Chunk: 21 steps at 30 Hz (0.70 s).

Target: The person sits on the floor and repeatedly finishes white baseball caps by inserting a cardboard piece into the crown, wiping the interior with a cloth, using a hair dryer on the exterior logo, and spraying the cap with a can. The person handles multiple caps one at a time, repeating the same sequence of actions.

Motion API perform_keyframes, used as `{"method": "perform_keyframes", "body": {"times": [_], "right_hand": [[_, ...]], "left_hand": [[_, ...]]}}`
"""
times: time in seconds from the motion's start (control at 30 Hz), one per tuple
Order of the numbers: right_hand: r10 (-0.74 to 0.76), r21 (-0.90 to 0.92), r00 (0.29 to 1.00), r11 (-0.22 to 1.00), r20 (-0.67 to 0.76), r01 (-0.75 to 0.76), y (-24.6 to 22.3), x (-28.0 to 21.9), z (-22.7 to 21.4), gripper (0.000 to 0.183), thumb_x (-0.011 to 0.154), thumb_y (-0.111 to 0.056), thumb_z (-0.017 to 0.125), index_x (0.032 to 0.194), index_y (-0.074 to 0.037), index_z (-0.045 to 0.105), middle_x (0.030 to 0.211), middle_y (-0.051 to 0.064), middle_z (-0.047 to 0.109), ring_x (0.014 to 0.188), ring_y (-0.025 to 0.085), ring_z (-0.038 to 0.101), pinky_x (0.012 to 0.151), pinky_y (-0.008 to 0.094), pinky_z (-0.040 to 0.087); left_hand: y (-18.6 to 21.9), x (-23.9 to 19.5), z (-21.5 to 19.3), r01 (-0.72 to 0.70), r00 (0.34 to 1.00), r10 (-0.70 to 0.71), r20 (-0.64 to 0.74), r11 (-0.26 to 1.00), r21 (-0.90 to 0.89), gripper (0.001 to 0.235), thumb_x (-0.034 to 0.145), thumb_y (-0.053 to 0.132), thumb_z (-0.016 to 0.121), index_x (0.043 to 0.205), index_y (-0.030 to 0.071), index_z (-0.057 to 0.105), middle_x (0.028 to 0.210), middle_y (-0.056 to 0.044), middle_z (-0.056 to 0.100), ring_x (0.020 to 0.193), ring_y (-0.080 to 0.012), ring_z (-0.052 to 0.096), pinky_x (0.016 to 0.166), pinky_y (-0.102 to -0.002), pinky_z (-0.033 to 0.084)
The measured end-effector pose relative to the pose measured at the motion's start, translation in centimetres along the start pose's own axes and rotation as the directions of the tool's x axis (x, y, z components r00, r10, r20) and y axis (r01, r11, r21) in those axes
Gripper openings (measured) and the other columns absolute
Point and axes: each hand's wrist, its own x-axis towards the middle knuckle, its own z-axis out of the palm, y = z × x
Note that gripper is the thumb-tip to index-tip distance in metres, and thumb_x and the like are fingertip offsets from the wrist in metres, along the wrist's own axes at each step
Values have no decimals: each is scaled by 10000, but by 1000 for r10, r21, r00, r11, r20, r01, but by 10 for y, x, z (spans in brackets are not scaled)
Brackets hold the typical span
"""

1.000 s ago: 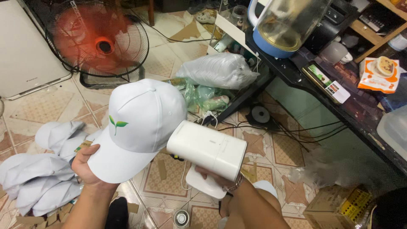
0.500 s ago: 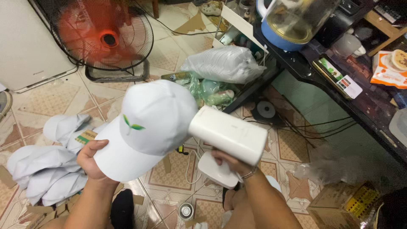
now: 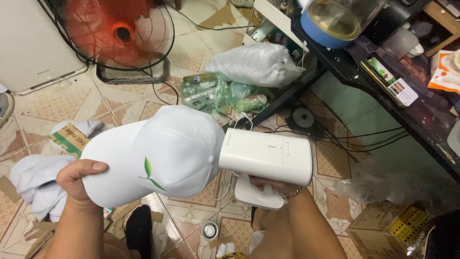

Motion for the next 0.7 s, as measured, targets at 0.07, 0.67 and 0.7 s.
{"method": "perform_keyframes", "body": {"times": [0.07, 0.67, 0.7], "right_hand": [[-3, 0, 1000, 1000, -11, 3, 2, -1, -4, 277, 915, 131, 708, 1172, 74, 620, 843, 177, 665, 687, 242, 639, 593, 368, 532], [253, -115, 967, 962, 26, -248, 60, 2, -89, 302, 958, -19, 679, 1245, 57, 625, 1006, 197, 678, 807, 270, 654, 655, 395, 544], [285, -116, 958, 953, 32, -280, 68, 0, -94, 305, 960, -28, 678, 1249, 56, 626, 1015, 199, 679, 814, 271, 655, 658, 396, 545]], "left_hand": [[10, -6, 17, 47, 998, -46, -31, 998, 38, 487, 809, 89, 558, 1200, -199, 585, 1133, -287, 683, 974, -387, 671, 962, -445, 556], [31, -21, 89, 422, 906, -346, -242, 774, 472, 636, 504, 23, 629, 1130, -61, 706, 962, -193, 746, 865, -345, 707, 758, -402, 556], [32, -20, 87, 451, 892, -394, -221, 755, 476, 618, 517, 23, 644, 1125, -65, 712, 952, -191, 747, 860, -333, 702, 750, -402, 548]]}}
